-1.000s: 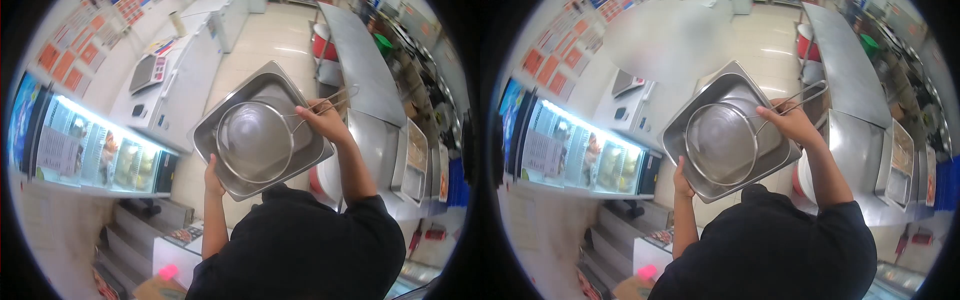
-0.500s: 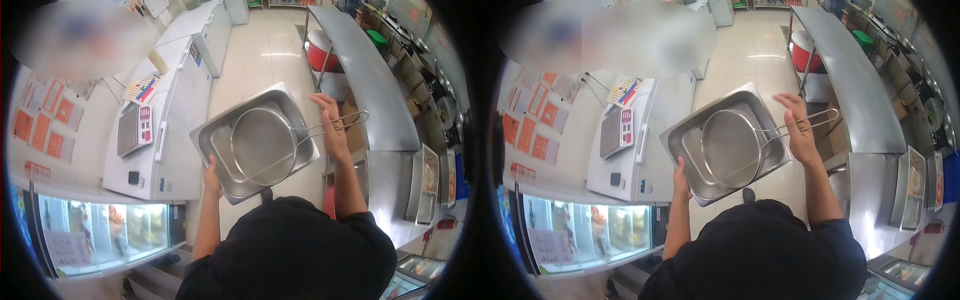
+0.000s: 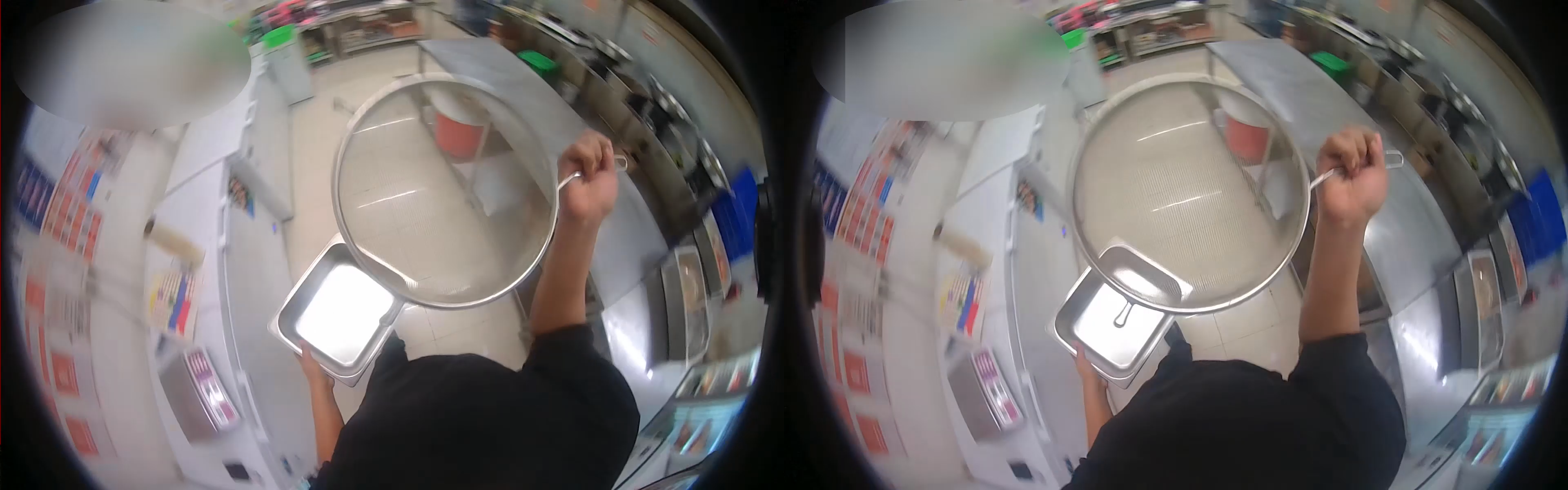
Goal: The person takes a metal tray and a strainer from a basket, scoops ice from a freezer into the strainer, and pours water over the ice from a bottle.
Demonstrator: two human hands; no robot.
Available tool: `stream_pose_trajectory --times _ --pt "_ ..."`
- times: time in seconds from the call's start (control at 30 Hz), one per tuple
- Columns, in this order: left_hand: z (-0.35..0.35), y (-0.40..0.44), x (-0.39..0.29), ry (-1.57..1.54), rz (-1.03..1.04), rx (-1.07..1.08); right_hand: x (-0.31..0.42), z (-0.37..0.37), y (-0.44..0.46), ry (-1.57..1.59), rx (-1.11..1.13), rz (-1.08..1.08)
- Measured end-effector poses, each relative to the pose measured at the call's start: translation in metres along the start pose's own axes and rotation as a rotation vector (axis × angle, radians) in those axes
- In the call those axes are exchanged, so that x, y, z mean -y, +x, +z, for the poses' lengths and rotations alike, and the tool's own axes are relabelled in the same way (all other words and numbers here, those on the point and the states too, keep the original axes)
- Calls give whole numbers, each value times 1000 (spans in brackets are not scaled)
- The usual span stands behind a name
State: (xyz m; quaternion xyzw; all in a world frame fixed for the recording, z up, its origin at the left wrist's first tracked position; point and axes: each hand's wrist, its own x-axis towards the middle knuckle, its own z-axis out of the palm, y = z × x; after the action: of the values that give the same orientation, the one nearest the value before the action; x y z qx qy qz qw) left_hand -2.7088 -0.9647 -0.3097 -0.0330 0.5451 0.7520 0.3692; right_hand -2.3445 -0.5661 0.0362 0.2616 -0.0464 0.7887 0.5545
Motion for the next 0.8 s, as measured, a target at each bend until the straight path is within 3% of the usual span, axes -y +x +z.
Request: stream_pose_trajectory --times 0.1,0.17,0.27,0.33,0.47,0.53,0.63,0.7,0.8 --pt "-16 156 17 115 0 -87 3 -13 54 11 36 -242" --pt "44 208 -9 233 -82 -310 -1 -19 85 -7 61 -339" --pt "43 350 -9 106 -370 70 -8 -38 139 -62 111 -456" --pt "123 377 -39 287 -365 -195 -6 -57 177 -96 115 -495" --pt "186 514 -42 208 -402 -175 -5 -126 261 -117 108 -591" --pt "207 575 -34 177 -448 -114 -3 -165 310 -74 98 -613" --pt "291 622 -50 378 -275 -319 6 -245 403 36 108 -555" --pt "309 703 -55 477 -295 -273 -11 -283 484 148 81 -520" --pt "373 792 -75 392 -221 -228 -29 -335 595 177 205 -398"
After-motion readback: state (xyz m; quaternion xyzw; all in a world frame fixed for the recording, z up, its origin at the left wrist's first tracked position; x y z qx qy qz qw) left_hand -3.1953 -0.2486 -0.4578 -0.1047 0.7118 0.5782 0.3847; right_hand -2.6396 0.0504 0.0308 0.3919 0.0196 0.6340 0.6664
